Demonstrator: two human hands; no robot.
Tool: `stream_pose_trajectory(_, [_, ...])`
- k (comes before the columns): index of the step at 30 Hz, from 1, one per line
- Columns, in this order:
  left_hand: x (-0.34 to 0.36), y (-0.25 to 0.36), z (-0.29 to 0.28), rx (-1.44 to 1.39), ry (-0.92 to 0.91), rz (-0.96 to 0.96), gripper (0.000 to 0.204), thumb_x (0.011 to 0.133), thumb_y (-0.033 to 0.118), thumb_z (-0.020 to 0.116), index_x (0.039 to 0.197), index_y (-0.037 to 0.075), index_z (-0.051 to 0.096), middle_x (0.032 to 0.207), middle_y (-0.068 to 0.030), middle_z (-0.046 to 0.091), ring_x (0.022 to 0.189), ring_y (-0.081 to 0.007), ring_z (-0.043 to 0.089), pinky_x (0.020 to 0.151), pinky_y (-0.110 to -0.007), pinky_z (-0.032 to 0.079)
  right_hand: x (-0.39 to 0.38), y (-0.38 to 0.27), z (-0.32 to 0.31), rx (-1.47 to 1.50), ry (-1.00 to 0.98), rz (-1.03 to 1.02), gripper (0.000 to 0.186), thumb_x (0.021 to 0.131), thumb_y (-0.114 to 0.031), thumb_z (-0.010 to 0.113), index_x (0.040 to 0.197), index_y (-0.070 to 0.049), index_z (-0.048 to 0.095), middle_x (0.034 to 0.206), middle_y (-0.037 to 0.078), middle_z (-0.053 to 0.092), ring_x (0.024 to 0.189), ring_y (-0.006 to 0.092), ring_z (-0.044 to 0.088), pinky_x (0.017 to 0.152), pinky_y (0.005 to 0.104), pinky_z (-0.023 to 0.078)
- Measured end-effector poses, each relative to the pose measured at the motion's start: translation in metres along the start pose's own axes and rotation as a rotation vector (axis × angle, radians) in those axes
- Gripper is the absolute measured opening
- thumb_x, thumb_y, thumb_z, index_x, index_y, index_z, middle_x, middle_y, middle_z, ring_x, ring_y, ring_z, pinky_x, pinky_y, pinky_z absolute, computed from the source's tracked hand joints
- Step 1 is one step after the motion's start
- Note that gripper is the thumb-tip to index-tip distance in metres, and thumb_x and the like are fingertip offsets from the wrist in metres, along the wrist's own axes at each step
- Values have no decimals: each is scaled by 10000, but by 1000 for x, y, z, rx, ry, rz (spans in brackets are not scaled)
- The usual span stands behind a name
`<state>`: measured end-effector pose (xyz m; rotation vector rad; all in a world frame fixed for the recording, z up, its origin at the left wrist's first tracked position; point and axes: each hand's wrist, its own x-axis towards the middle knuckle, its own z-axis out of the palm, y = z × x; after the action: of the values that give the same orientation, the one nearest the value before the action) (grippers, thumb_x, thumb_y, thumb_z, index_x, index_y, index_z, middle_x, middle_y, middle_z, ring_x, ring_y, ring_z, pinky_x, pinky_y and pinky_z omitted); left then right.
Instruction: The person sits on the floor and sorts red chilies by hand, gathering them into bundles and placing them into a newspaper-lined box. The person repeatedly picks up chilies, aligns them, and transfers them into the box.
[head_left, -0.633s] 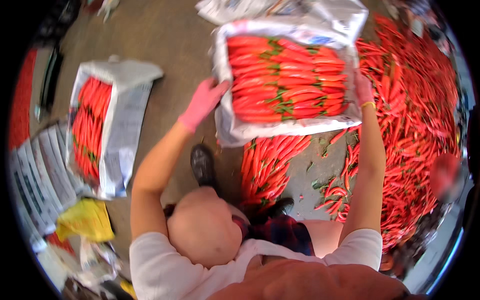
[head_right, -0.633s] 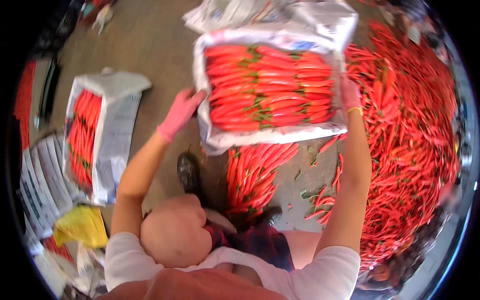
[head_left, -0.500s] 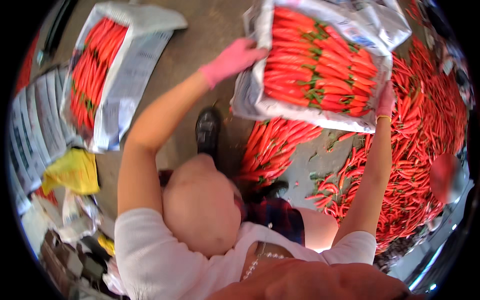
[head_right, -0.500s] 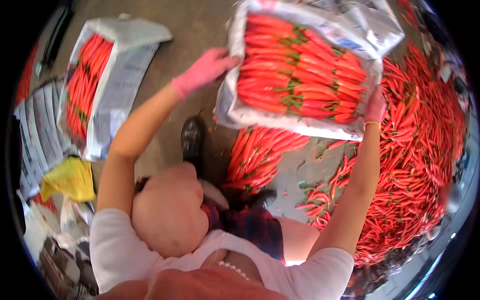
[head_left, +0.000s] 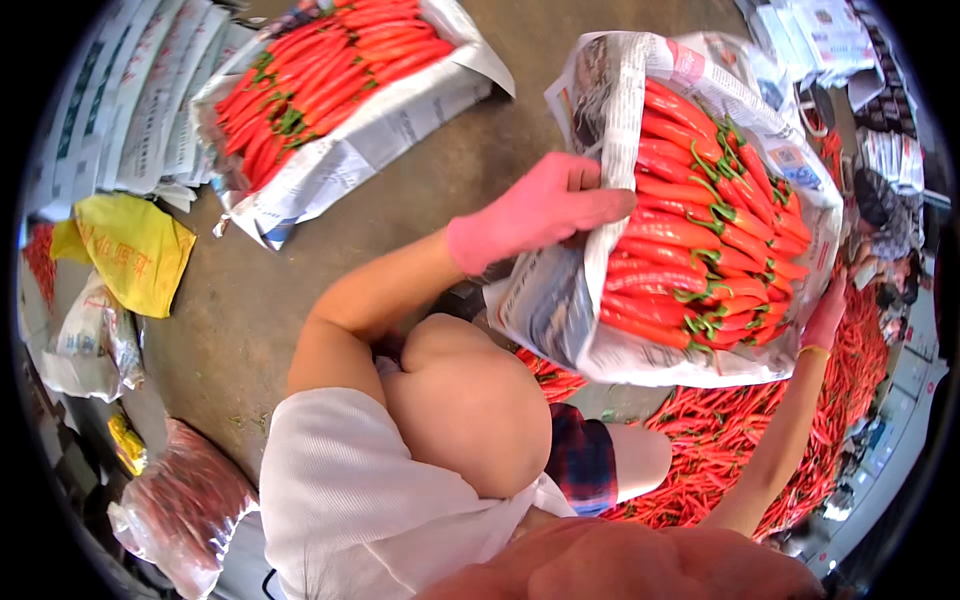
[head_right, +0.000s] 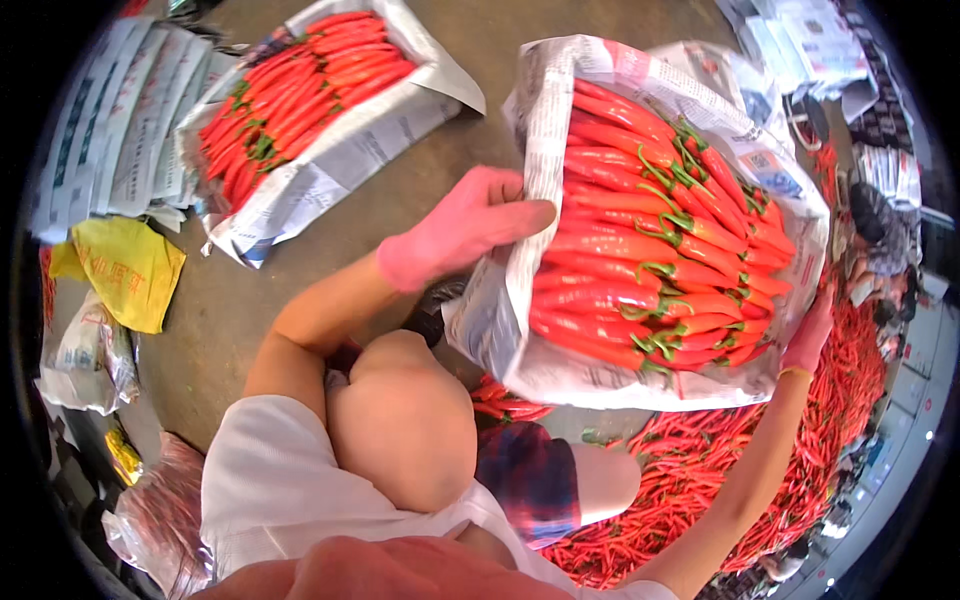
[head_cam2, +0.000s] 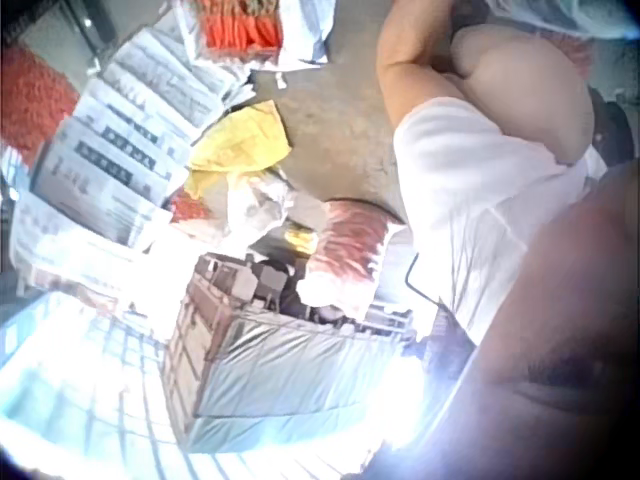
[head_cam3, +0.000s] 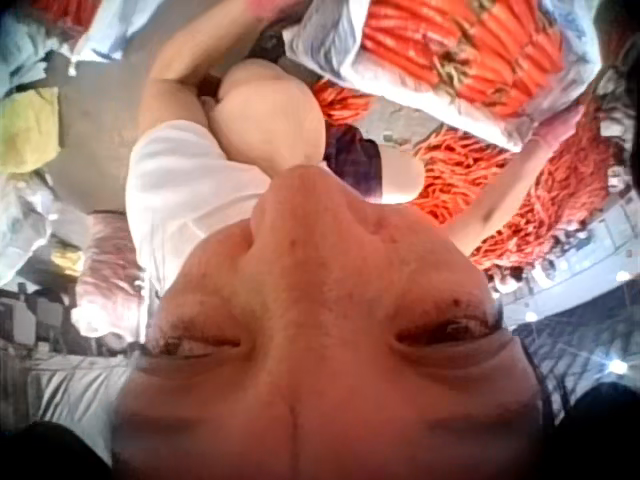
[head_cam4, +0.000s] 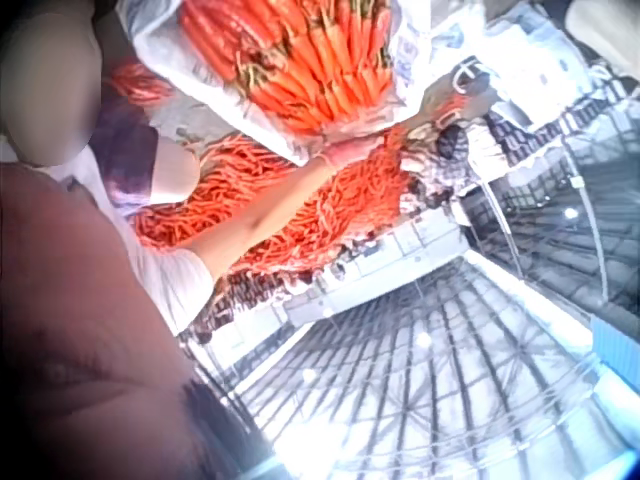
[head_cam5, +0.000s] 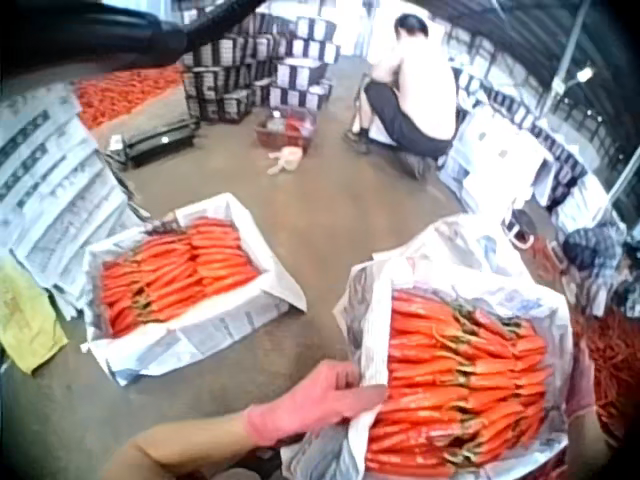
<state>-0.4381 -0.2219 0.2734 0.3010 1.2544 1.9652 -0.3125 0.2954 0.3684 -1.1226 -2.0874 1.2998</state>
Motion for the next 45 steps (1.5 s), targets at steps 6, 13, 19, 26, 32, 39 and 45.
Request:
stream_pose_trajectory(6, [-113,66,-20,-15,-54,151,455,965,309,632,647,-15,632,576,-47,616,559,-95,608,496,-278,474,119,-145,160,-466,-139,-485,679,992,-558,444,1229,52,622,1107,169,689,1020,224,628,893,357,466])
stream_pose_trajectory(13, [-140,81,-55,308,-147,858,292,880,128,655,1161,48,659,987,-111,678,902,-259,645,801,-382,506,32,-339,513,-198,-667,-1126,498,1006,-447,512,955,30,646,735,41,535,716,151,483,638,297,415])
stream_pose_trajectory(19, [-182,76,-103,528,249,671,381,842,139,647,1215,62,647,1168,-132,650,1082,-298,615,918,-428,484,-118,-423,674,-318,-752,-1222,413,964,-391,547,978,-8,702,971,192,704,918,300,655,830,377,489])
stream_pose_trajectory(26, [-183,41,-132,384,454,420,425,842,86,616,1266,55,619,1278,-126,614,1148,-236,599,952,-403,495,-222,-394,806,-344,-967,-1415,599,968,-543,444,984,-6,710,1052,252,686,1044,375,643,939,437,465])
stream_pose_trajectory(32, [-203,-12,-122,346,590,168,483,904,129,598,1375,56,522,1379,-103,543,1252,-233,522,1055,-381,412,-238,-391,795,-67,-1111,-1352,485,970,-448,503,1133,-25,673,1082,222,688,1072,364,637,948,406,471])
stream_pose_trajectory(39, [-211,-8,-122,338,813,319,418,964,53,479,1380,20,481,1279,-78,581,1144,-176,555,966,-340,450,-104,-336,615,131,-1008,-1242,298,969,-246,603,1124,7,623,872,54,591,805,147,539,748,282,454])
stream_pose_trajectory(45, [-196,30,-123,-53,458,323,623,1027,521,397,1304,-15,551,1180,-169,663,1094,-249,629,953,-387,468,13,-85,395,-508,-874,-1110,268,928,-179,605,1134,-11,632,1045,169,656,944,287,633,830,358,491])
